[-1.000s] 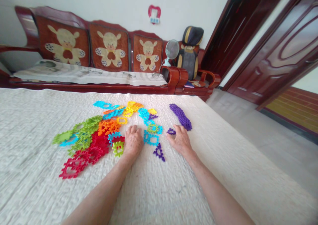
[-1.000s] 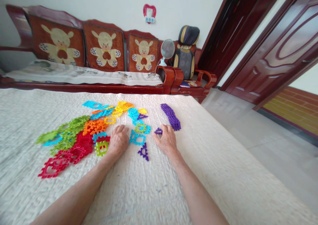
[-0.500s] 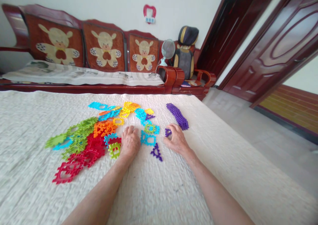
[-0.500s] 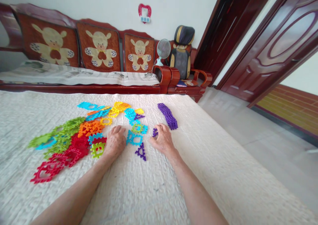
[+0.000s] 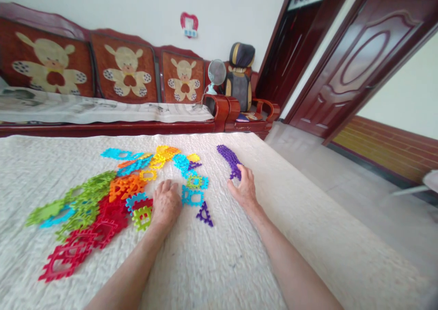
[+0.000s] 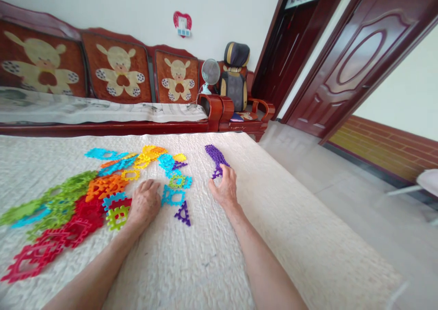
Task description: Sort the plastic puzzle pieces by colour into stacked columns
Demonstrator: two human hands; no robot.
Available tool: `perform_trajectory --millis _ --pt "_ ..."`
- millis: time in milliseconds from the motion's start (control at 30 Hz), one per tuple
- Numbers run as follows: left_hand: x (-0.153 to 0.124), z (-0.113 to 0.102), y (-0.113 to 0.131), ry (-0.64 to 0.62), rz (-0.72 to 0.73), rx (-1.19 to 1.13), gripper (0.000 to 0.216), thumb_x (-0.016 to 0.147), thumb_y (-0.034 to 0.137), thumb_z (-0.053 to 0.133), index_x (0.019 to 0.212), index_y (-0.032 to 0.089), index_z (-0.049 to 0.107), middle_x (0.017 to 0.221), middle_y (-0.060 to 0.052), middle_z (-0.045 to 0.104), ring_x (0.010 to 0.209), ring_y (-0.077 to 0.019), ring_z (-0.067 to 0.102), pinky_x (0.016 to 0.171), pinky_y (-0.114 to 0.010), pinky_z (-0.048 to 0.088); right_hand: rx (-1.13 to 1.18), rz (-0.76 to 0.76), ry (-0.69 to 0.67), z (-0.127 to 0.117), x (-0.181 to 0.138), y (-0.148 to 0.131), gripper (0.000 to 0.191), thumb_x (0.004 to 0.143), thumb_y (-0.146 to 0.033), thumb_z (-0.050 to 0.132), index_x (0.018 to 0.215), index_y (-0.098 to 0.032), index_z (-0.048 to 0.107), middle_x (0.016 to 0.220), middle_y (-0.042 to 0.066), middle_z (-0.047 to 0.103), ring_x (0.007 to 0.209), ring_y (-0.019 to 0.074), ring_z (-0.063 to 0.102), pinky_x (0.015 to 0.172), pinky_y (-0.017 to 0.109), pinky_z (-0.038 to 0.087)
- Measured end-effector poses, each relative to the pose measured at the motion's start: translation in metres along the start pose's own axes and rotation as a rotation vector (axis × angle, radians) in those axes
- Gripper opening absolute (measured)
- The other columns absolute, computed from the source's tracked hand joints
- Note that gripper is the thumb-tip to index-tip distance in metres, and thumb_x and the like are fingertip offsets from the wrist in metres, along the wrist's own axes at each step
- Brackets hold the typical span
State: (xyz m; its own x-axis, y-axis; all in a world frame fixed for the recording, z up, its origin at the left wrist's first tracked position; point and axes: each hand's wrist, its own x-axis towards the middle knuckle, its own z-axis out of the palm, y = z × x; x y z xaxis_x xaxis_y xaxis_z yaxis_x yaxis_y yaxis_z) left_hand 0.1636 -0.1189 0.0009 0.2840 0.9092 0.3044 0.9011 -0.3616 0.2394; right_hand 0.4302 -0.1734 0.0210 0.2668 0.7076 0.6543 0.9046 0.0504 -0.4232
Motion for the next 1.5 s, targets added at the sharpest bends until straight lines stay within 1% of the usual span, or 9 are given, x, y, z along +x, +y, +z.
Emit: perform_trajectory --millis 67,167,300,633,900,1100,1333,1400,1500 --pt "0.000 0.000 0.000 -0.005 0.004 0.003 0.033 0.083 0.011 0.042 0.108 0.016 0.063 0.122 -0.012 0.058 0.120 -0.0280 0.047 0.097 -0.041 0.040 -0.057 0.067 0.038 -0.003 0.002 0.016 0.059 0.074 -0.036 0.059 0.128 -0.014 0.046 0.117 0.015 0.054 0.111 0.0286 0.050 0.099 0.048 0.042" --pt "-0.001 -0.002 0.001 -0.005 0.001 0.005 0.033 0.083 0.011 0.042 0.109 0.015 0.063 0.123 -0.012 0.057 0.121 -0.0280 0.047 0.098 -0.040 0.040 -0.106 0.155 0.034 -0.004 0.002 0.037 0.058 0.073 -0.037 0.059 0.124 -0.013 0.049 0.114 0.015 0.055 0.108 0.0294 0.051 0.099 0.049 0.042" --pt "-0.001 -0.004 0.002 -0.007 0.000 0.007 0.033 0.083 0.012 0.043 0.109 0.015 0.063 0.123 -0.012 0.057 0.120 -0.0281 0.047 0.098 -0.040 0.040 -0.094 0.195 -0.003 0.000 0.001 0.049 0.059 0.072 -0.039 0.059 0.124 -0.013 0.049 0.115 0.015 0.054 0.109 0.0290 0.052 0.100 0.047 0.042" --pt "-0.001 -0.003 0.001 -0.013 -0.007 -0.031 0.032 0.081 0.012 0.044 0.107 0.017 0.063 0.123 -0.013 0.057 0.121 -0.0290 0.047 0.098 -0.043 0.041 -0.085 0.175 -0.062 0.004 0.003 0.050 0.059 0.073 -0.035 0.059 0.127 -0.014 0.047 0.121 0.015 0.052 0.113 0.0277 0.052 0.101 0.045 0.042" --pt "-0.001 -0.002 0.001 -0.020 -0.004 -0.008 0.034 0.083 0.012 0.042 0.110 0.015 0.062 0.125 -0.013 0.056 0.123 -0.0290 0.045 0.099 -0.042 0.040 -0.161 0.181 -0.094 0.004 0.003 0.050 0.055 0.073 -0.035 0.058 0.123 -0.012 0.053 0.116 0.015 0.054 0.110 0.0291 0.052 0.101 0.046 0.041" --pt "-0.001 -0.002 0.001 -0.019 -0.006 -0.007 0.034 0.083 0.013 0.042 0.110 0.015 0.062 0.125 -0.013 0.056 0.122 -0.0294 0.046 0.098 -0.042 0.040 -0.163 0.193 -0.086 0.004 0.003 0.049 0.061 0.072 -0.036 0.059 0.127 -0.011 0.050 0.119 0.016 0.053 0.111 0.0296 0.051 0.100 0.046 0.041" --pt "0.000 -0.002 0.001 -0.025 -0.008 -0.018 0.034 0.084 0.012 0.040 0.110 0.015 0.062 0.124 -0.013 0.056 0.121 -0.0283 0.046 0.099 -0.042 0.039 -0.175 0.200 -0.089 0.004 0.003 0.049 0.059 0.072 -0.037 0.059 0.125 -0.012 0.051 0.118 0.016 0.055 0.111 0.0299 0.052 0.101 0.047 0.041" --pt "-0.001 -0.003 0.002 -0.018 -0.014 -0.024 0.033 0.084 0.012 0.040 0.109 0.015 0.062 0.123 -0.013 0.056 0.121 -0.0277 0.046 0.099 -0.041 0.039 -0.171 0.184 -0.093 0.003 0.003 0.049 0.058 0.072 -0.036 0.059 0.125 -0.013 0.051 0.117 0.016 0.055 0.111 0.0299 0.052 0.100 0.047 0.041" --pt "-0.002 -0.006 0.005 -0.013 -0.028 -0.031 0.032 0.083 0.010 0.041 0.107 0.016 0.062 0.122 -0.012 0.056 0.121 -0.0268 0.046 0.099 -0.041 0.039 -0.153 0.106 -0.037 -0.002 0.003 0.044 0.055 0.073 -0.035 0.059 0.124 -0.015 0.051 0.119 0.015 0.055 0.113 0.0300 0.051 0.101 0.048 0.041"
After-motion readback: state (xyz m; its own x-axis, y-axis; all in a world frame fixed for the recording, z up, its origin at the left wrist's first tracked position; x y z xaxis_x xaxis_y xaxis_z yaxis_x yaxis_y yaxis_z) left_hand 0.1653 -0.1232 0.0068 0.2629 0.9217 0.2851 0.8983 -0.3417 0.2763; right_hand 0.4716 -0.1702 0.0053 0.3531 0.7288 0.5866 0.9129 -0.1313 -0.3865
